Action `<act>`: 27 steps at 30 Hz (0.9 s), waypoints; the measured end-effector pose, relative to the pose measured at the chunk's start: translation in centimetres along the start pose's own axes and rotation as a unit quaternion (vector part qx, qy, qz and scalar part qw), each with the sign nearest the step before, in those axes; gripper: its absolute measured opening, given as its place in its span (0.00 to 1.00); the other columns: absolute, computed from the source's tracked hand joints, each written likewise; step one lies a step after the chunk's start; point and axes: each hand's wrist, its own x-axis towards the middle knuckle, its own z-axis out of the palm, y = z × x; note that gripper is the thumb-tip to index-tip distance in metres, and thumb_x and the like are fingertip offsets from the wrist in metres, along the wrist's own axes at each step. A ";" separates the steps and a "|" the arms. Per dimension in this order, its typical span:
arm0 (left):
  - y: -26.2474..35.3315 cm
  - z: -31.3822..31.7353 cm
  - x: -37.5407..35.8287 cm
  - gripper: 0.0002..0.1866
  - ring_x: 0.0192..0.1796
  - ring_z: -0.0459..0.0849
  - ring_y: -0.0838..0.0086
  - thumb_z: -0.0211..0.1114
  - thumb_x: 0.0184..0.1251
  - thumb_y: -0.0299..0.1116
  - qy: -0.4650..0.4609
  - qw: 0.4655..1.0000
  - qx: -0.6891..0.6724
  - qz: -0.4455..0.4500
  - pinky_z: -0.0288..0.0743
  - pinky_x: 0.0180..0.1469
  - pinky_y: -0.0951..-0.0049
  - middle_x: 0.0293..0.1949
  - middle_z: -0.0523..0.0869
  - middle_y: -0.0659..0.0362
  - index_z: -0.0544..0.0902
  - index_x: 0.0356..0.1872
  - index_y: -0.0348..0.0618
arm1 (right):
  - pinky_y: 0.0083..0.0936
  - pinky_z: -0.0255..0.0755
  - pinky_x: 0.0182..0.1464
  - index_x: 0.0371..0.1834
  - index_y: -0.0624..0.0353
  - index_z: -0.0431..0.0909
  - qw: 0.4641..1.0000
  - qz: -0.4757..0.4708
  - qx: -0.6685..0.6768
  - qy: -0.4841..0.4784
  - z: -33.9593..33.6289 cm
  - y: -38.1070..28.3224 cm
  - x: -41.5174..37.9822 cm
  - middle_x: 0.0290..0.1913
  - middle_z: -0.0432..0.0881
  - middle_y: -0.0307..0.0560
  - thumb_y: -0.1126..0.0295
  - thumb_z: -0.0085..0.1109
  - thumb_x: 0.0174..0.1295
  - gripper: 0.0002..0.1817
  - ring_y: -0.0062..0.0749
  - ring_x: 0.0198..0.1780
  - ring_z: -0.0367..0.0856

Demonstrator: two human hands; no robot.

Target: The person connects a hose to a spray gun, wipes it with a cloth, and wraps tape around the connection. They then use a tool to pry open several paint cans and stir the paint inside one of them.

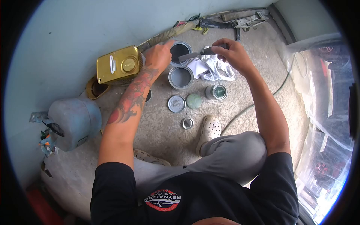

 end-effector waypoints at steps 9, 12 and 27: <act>-1.0 2.3 1.9 0.23 0.51 0.86 0.45 0.62 0.63 0.25 0.019 0.995 -0.085 -0.046 0.80 0.56 0.51 0.47 0.87 0.40 0.83 0.61 0.47 | 0.29 0.77 0.40 0.48 0.60 0.86 0.998 -0.001 -0.039 0.051 5.0 3.6 3.3 0.31 0.88 0.49 0.59 0.69 0.63 0.18 0.32 0.35 0.87; -1.2 3.3 2.3 0.22 0.49 0.87 0.46 0.60 0.62 0.25 0.043 0.993 -0.101 -0.041 0.82 0.53 0.51 0.45 0.88 0.41 0.85 0.58 0.48 | 0.33 0.79 0.41 0.49 0.58 0.86 0.997 0.006 -0.056 0.049 5.8 5.2 4.0 0.33 0.89 0.49 0.55 0.69 0.62 0.20 0.35 0.36 0.89; -0.4 2.8 3.2 0.23 0.53 0.86 0.47 0.63 0.61 0.28 -0.029 0.993 -0.078 -0.084 0.79 0.57 0.52 0.50 0.87 0.42 0.84 0.60 0.48 | 0.26 0.76 0.34 0.45 0.62 0.88 0.989 0.063 -0.105 0.084 0.8 2.2 2.4 0.25 0.86 0.45 0.55 0.69 0.60 0.20 0.26 0.28 0.84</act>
